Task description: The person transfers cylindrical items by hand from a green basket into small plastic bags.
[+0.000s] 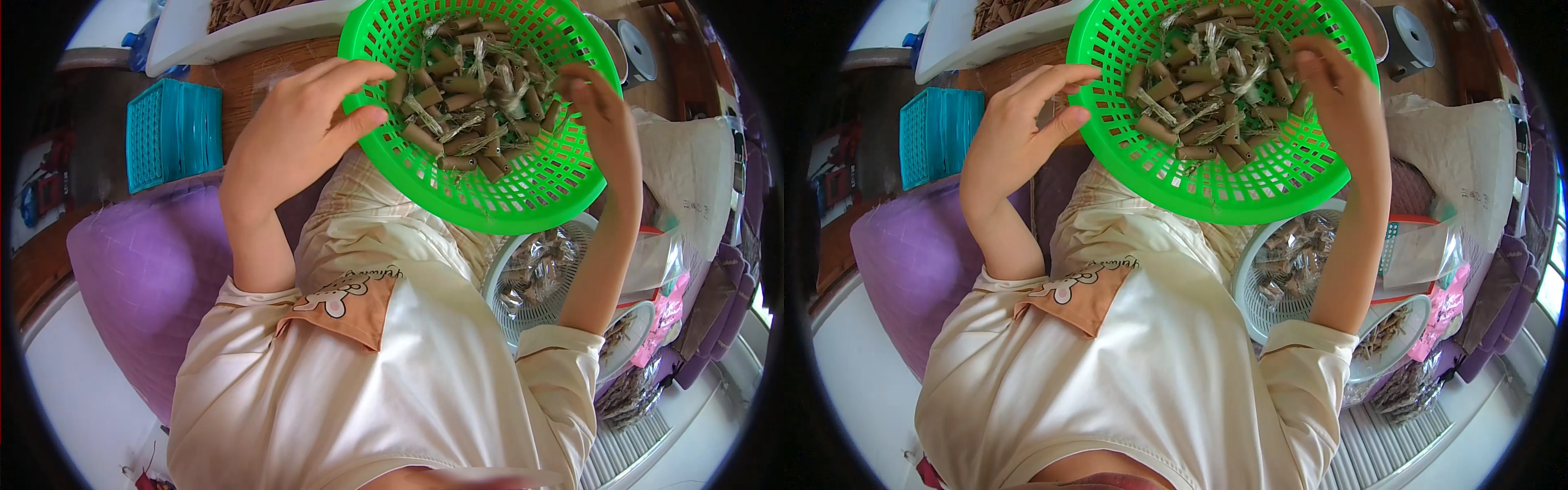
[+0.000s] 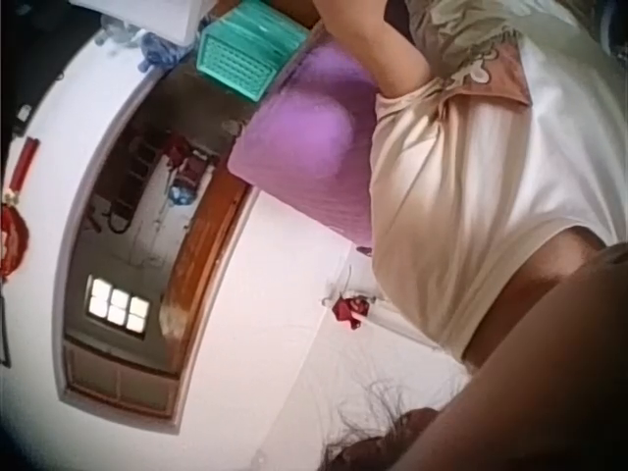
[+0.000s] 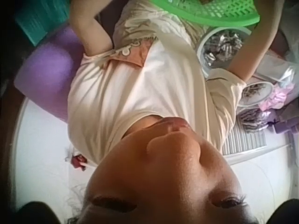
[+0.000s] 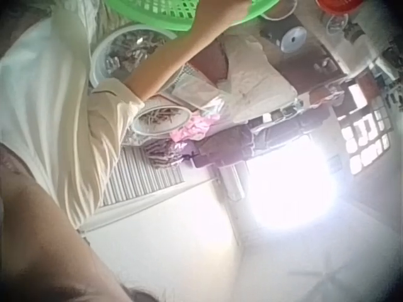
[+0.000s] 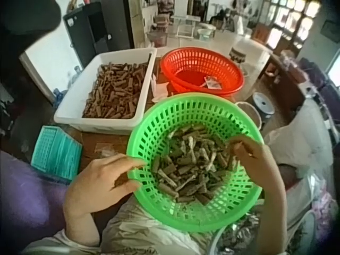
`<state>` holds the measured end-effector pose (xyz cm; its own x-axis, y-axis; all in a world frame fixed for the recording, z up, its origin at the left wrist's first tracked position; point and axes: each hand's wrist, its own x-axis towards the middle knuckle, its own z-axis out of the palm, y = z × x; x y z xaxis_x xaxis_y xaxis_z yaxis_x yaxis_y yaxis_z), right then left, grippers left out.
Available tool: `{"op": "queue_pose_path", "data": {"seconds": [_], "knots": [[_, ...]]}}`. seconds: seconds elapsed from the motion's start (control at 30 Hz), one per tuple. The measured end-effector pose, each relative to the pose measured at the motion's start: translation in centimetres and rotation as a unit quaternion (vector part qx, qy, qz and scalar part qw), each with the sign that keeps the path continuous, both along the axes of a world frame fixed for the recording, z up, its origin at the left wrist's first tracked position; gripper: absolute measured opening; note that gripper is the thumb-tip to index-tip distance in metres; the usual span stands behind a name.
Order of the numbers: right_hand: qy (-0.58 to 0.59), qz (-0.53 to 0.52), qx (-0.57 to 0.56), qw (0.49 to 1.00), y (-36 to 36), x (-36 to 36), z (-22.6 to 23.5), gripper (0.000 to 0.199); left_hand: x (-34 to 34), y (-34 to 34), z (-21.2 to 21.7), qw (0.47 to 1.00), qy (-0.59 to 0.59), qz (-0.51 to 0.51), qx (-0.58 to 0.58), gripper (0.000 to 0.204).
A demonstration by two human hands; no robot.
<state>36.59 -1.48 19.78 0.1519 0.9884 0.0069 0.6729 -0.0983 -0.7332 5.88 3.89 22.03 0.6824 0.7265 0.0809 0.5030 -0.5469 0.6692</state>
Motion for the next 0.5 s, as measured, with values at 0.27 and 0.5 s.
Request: {"op": "queue_pose_path", "data": {"seconds": [0.27,0.5], "knots": [[-0.059,-0.105,0.427,0.896,-2.2,-2.7,3.9,0.025,2.5,-1.2,-0.6,0.995,-0.078,-0.053,0.042,0.026],[-0.220,-0.074,0.071,0.970,-2.2,-2.5,3.5,0.026,2.1,-1.4,-1.2,0.997,-0.066,-0.043,-0.001,0.026]]}}
